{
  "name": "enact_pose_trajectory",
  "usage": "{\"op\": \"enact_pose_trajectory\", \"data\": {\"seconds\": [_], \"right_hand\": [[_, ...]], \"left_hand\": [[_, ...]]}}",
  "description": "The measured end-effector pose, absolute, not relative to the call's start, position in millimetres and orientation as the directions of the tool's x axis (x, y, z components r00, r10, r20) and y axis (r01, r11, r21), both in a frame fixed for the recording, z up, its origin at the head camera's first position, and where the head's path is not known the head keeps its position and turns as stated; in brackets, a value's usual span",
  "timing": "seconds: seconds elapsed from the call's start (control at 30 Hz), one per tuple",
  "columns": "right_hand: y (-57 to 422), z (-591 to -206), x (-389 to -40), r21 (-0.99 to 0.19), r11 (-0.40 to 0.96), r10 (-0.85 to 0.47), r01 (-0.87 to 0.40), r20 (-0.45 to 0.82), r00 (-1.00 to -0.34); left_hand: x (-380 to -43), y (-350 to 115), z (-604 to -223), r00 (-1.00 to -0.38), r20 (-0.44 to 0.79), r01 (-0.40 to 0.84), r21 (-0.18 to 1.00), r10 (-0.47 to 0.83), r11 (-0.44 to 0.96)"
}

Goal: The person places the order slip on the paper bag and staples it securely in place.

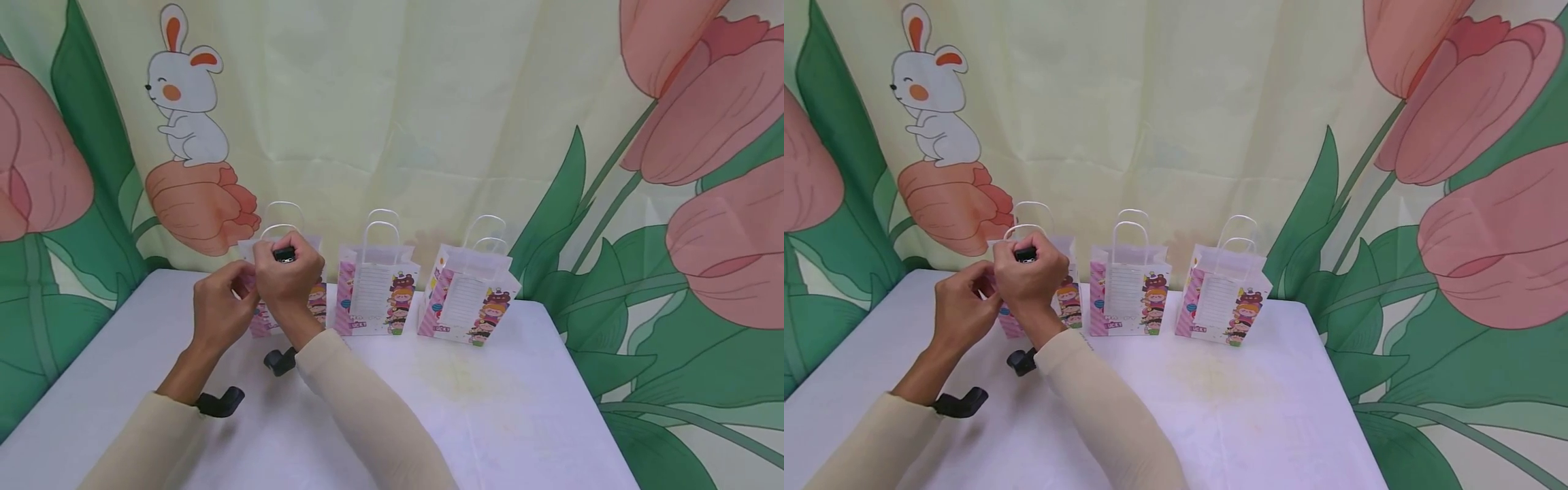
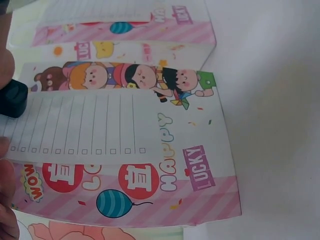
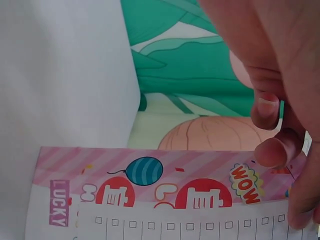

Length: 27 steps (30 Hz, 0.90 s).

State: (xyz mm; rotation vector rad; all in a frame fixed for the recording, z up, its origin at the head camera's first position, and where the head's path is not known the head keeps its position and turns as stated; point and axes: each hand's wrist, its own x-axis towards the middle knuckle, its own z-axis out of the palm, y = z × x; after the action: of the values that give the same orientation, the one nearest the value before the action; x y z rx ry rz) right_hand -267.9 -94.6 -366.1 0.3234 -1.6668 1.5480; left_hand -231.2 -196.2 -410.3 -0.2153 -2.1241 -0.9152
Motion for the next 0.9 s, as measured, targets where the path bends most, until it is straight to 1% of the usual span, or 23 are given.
{"op": "enact_pose_trajectory", "data": {"seconds": [0.17,0.37,0.47,0.57,0.63,0.73,0.83,0.9], "right_hand": [[-93.9,-366.5,-267.6,-0.683,0.251,0.322,-0.685,0.727,-0.607],[-92.7,-363.8,-269.2,-0.678,0.222,0.314,-0.701,0.730,-0.607],[-92.8,-359.3,-271.8,-0.694,0.233,0.298,-0.681,0.718,-0.630],[-90.2,-355.0,-271.6,-0.732,0.215,0.267,-0.646,0.680,-0.682],[-85.7,-352.7,-269.6,-0.765,0.149,0.246,-0.627,0.643,-0.726],[-75.2,-349.6,-265.1,-0.799,-0.032,0.213,-0.601,0.582,-0.785],[-63.8,-345.0,-263.3,-0.786,-0.236,0.186,-0.571,0.540,-0.821],[-56.4,-342.3,-263.3,-0.760,-0.336,0.179,-0.556,0.528,-0.830]], "left_hand": [[-229.6,-195.3,-411.1,-0.674,0.726,0.433,0.540,-0.139,0.722],[-228.4,-196.4,-409.5,-0.680,0.725,0.445,0.531,-0.114,0.721],[-229.0,-197.5,-408.4,-0.673,0.731,0.450,0.528,-0.115,0.721],[-230.0,-197.5,-407.9,-0.667,0.735,0.451,0.529,-0.122,0.719],[-230.7,-196.6,-407.8,-0.671,0.732,0.454,0.531,-0.118,0.716],[-231.2,-194.4,-407.7,-0.683,0.724,0.464,0.534,-0.098,0.707],[-230.7,-193.1,-406.5,-0.688,0.720,0.468,0.537,-0.092,0.702],[-230.0,-193.1,-405.8,-0.688,0.719,0.464,0.540,-0.099,0.702]]}}
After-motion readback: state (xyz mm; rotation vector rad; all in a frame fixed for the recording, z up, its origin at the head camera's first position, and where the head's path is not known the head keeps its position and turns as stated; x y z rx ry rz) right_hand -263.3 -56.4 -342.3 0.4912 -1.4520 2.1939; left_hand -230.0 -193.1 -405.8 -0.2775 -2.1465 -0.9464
